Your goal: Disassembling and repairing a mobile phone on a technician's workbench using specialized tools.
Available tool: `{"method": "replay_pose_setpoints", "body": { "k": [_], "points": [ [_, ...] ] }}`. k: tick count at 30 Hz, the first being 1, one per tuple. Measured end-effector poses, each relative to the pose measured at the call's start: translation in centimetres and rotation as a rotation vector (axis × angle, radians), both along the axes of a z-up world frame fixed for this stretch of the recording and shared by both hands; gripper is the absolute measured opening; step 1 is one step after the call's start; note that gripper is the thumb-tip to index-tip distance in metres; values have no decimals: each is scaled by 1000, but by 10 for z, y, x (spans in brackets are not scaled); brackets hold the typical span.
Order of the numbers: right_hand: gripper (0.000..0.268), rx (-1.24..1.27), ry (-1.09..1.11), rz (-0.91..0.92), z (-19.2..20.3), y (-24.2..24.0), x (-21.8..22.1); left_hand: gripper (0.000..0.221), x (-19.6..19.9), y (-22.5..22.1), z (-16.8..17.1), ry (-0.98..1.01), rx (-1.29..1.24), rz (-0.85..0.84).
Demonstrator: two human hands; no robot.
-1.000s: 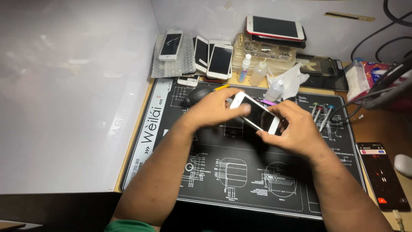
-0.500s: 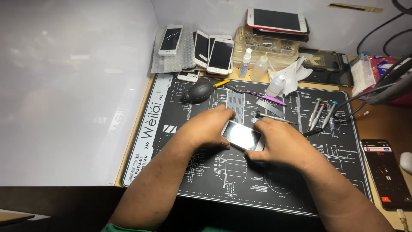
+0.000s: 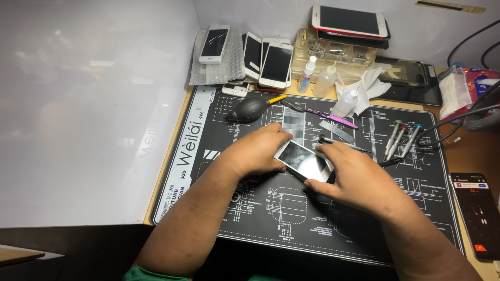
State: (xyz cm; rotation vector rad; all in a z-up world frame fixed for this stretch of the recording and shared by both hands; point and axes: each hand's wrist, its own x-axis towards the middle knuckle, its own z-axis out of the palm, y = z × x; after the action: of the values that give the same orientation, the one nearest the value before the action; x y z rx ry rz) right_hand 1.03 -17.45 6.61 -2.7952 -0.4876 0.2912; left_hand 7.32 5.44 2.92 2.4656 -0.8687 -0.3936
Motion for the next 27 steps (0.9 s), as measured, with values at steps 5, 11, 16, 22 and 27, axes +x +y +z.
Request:
{"method": "replay_pose_setpoints", "body": {
  "k": [5,11,16,22,27],
  "points": [
    [64,67,-182,-3,-5,-3,-1,82,-11,-3,17,-87,16,-18],
    [50,437,-381,-52,-23,-12,8,66,-9,-10,1,-138,76,5],
    [47,574,-416,-79,-25,-19,12,70,-14,-8,16,-140,85,32],
    [29,534,-424,-67,-23,-14,15,70,-7,-4,20,-29,21,94],
    [18,456,-335,-22,-29,-8,13,53,6,3,0,27,-100,82]
  ]
}}
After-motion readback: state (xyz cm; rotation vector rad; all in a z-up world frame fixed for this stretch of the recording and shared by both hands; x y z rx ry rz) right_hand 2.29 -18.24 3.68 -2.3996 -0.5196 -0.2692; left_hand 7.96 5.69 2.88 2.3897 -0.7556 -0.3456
